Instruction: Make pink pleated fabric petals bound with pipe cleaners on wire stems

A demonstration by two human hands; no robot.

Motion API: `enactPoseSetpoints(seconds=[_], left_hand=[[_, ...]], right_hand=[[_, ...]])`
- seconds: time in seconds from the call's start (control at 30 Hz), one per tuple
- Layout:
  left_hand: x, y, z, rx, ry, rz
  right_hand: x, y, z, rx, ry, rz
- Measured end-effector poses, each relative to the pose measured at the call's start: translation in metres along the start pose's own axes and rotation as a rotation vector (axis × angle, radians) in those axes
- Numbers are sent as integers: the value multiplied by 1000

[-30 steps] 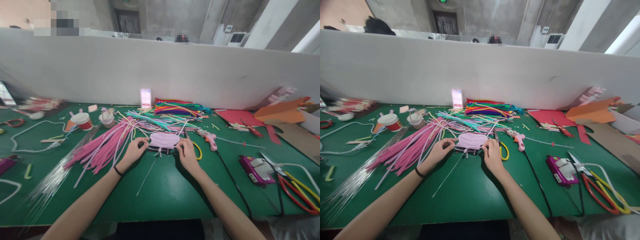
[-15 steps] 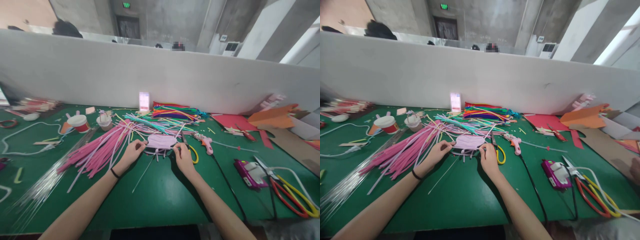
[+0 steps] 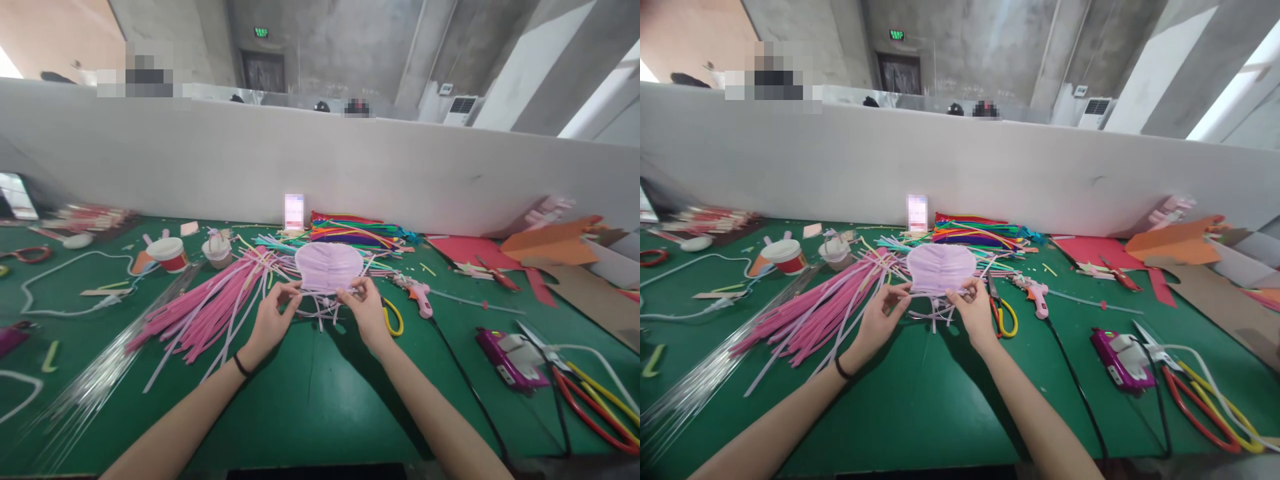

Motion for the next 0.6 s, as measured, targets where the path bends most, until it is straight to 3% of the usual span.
enactPoseSetpoints(seconds=[0.1,0.27,0.4,0.5,0.6], left_hand=[[-4,4,-2,30,-126,-237],[-17,34,-9,-148,-395,-464],[-19,37,-11,-127,-409,-489],[-21,33,-10,-60,-408,-514],[-22,29,-10,-22,-405,-533]], right_hand=[[2,4,-3,-5,-24,7],[10,8,-6,-97,11,-85],[7,9,-7,-97,-30,-213],[11,7,-7,-45,17,-107],[22,9,-8,-44,162,58]])
Point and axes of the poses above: each hand's wrist, its own z-axis towards the middle knuckle, its own y-axis out of the palm, x = y × z, the point moved 8 cm from there along z, towards the middle knuckle, and after that the axes turned 6 degrees about -x, right-handed, at the moved point
